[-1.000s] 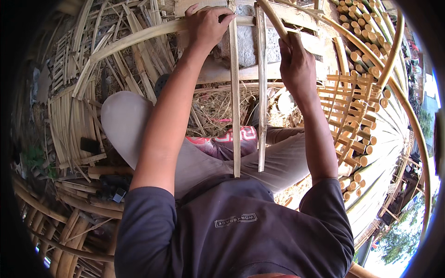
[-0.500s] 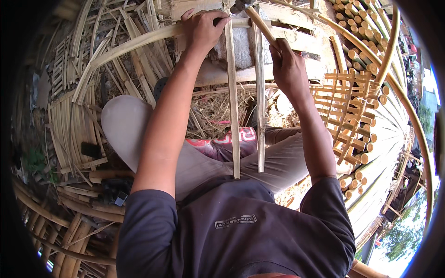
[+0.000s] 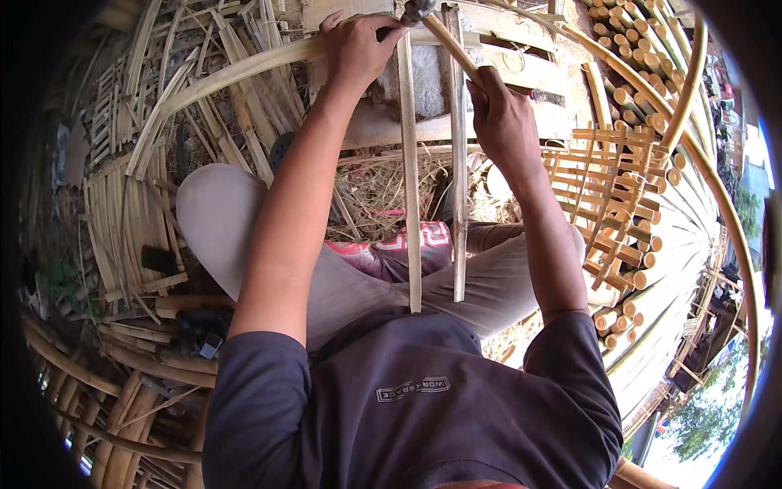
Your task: The person constructs a bamboo structure by nailing bamboo strips together and carving a notch into a thicker bamboo piece using a machete.
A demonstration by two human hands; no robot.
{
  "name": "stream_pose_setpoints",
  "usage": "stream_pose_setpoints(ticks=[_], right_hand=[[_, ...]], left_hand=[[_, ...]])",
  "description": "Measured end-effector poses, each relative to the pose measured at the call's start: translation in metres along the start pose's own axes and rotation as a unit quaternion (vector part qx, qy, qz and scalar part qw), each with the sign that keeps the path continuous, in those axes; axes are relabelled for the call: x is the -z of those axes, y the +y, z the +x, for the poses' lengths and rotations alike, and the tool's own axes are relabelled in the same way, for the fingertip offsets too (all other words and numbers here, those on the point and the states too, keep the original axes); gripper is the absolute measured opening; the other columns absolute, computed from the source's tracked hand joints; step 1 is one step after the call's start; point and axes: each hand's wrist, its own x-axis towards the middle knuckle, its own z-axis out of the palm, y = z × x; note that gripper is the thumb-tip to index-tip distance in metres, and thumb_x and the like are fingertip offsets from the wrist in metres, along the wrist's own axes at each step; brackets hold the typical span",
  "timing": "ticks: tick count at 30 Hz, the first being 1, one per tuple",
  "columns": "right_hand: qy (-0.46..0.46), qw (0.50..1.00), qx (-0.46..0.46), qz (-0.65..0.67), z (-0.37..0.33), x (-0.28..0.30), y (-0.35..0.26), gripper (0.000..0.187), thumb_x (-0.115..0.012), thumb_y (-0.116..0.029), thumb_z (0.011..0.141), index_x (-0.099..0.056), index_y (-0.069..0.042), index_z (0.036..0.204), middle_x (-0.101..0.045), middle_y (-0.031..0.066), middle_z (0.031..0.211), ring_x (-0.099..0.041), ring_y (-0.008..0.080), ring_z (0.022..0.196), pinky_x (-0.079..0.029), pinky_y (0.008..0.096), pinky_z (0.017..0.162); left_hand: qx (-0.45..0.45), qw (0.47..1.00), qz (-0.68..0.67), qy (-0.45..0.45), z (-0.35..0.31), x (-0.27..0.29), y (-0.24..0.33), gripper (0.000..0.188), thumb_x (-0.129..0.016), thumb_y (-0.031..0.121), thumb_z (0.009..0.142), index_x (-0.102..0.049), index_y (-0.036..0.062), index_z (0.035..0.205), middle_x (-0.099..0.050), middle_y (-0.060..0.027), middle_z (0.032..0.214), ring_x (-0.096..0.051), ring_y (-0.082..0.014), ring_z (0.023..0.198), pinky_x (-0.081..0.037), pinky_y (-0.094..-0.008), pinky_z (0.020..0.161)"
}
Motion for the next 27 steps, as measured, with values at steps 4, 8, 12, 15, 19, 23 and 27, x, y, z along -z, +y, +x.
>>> stream_pose_setpoints(ticks=[4, 8, 12, 15, 19, 23, 27], right_hand=[[0.075, 0.995, -0.011, 0.071, -0.001, 0.003, -0.004, 0.01, -0.059, -0.012, 0.098, -0.052, -0.007, 0.103, -0.063, 0.02, 0.067, -0.064, 0.0427, 0.061, -0.047, 0.0508, 0.051], [0.001, 0.998, -0.041, 0.037, -0.004, 0.005, -0.006, 0.01, -0.059, -0.013, 0.099, -0.052, -0.008, 0.104, -0.064, 0.0205, 0.068, -0.064, 0.0433, 0.062, -0.047, 0.0508, 0.052], [0.039, 0.997, -0.021, 0.069, -0.002, 0.009, -0.007, 0.01, -0.06, -0.013, 0.098, -0.053, -0.007, 0.102, -0.063, 0.0211, 0.067, -0.064, 0.044, 0.062, -0.046, 0.0511, 0.051], [0.07, 0.993, -0.025, 0.087, 0.001, 0.015, -0.014, 0.01, -0.06, -0.009, 0.097, -0.053, -0.006, 0.102, -0.063, 0.0215, 0.066, -0.064, 0.0438, 0.061, -0.046, 0.0518, 0.052], [-0.001, 0.999, -0.001, 0.048, 0.007, 0.009, -0.001, 0.008, -0.058, -0.011, 0.098, -0.053, -0.006, 0.102, -0.063, 0.022, 0.066, -0.063, 0.0449, 0.06, -0.045, 0.0526, 0.05], [0.032, 0.993, -0.046, 0.1, 0.004, 0.02, -0.012, 0.011, -0.059, -0.01, 0.097, -0.052, -0.003, 0.101, -0.063, 0.0236, 0.067, -0.063, 0.0458, 0.062, -0.045, 0.0518, 0.051], [-0.013, 0.986, -0.102, 0.135, -0.006, 0.021, -0.018, 0.024, -0.066, -0.015, 0.096, -0.05, 0.003, 0.096, -0.062, 0.0263, 0.068, -0.065, 0.0469, 0.067, -0.046, 0.047, 0.053]], left_hand=[[-0.005, 1.0, -0.008, 0.011, 0.002, 0.001, -0.004, 0.027, -0.071, 0.046, 0.088, -0.079, 0.021, 0.093, -0.077, 0.0012, 0.088, -0.069, -0.021, 0.082, -0.035, -0.0431, 0.104], [0.003, 1.0, 0.006, -0.008, 0.0, 0.001, -0.001, 0.027, -0.071, 0.046, 0.088, -0.079, 0.0204, 0.092, -0.077, 0.0019, 0.088, -0.069, -0.0201, 0.082, -0.036, -0.0431, 0.104], [0.002, 1.0, -0.002, -0.004, -0.002, 0.005, 0.002, 0.028, -0.071, 0.046, 0.088, -0.079, 0.0195, 0.091, -0.077, 0.0004, 0.087, -0.069, -0.0212, 0.081, -0.036, -0.043, 0.103], [0.003, 1.0, 0.004, -0.014, 0.001, 0.002, 0.002, 0.027, -0.071, 0.046, 0.088, -0.079, 0.0208, 0.09, -0.077, -0.0001, 0.088, -0.07, -0.0207, 0.085, -0.034, -0.0416, 0.104], [-0.007, 1.0, 0.003, 0.004, 0.001, 0.002, 0.002, 0.025, -0.072, 0.045, 0.088, -0.079, 0.0211, 0.09, -0.077, 0.0001, 0.089, -0.07, -0.0212, 0.086, -0.033, -0.042, 0.104], [-0.003, 1.0, -0.004, -0.001, -0.001, 0.0, -0.001, 0.024, -0.072, 0.044, 0.088, -0.079, 0.0211, 0.09, -0.077, 0.0014, 0.091, -0.07, -0.0205, 0.086, -0.033, -0.0422, 0.105], [0.006, 1.0, -0.01, -0.008, -0.001, 0.001, 0.001, 0.024, -0.072, 0.043, 0.088, -0.079, 0.0211, 0.091, -0.077, 0.0022, 0.092, -0.07, -0.0194, 0.087, -0.033, -0.0435, 0.106]])
